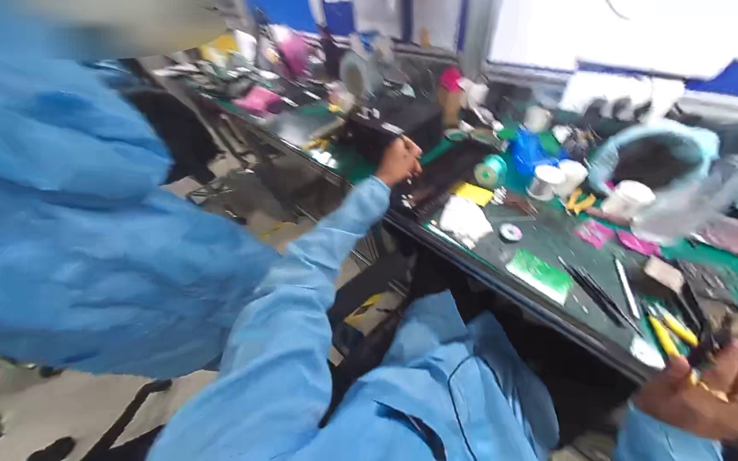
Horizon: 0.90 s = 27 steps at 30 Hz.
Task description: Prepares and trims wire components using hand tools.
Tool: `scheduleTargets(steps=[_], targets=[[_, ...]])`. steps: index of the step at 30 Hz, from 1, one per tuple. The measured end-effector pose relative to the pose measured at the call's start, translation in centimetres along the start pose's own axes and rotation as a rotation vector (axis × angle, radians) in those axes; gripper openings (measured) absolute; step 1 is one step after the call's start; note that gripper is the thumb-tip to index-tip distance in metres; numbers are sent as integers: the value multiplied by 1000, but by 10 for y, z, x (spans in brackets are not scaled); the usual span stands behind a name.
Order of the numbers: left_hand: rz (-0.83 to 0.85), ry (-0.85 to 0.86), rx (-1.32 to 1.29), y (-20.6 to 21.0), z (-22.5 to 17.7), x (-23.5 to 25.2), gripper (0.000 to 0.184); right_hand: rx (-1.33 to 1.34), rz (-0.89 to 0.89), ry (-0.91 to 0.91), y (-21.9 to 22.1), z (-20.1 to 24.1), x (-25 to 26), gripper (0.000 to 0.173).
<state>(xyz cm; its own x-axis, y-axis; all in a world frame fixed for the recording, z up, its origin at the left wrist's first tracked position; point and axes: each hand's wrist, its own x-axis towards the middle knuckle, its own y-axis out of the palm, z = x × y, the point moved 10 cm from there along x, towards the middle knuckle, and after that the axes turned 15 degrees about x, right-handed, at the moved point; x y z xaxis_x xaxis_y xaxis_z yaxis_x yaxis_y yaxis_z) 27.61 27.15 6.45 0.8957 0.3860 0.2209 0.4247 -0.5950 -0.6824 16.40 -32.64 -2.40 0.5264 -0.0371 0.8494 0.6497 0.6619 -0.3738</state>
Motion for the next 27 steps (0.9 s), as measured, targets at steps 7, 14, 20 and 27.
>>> scheduleTargets(steps=[7,14,20,27], targets=[[59,13,-160,-1,6,-7,30,789,-10,120,5,18,-5,60],[250,215,-581,34,-77,-92,19,1209,128,286,27,92,17,41],[599,286,-938,95,-168,-178,22,1288,214,192,53,172,58,30],[718,294,-1067,116,-187,-205,12,1393,171,365,60,173,49,25]])
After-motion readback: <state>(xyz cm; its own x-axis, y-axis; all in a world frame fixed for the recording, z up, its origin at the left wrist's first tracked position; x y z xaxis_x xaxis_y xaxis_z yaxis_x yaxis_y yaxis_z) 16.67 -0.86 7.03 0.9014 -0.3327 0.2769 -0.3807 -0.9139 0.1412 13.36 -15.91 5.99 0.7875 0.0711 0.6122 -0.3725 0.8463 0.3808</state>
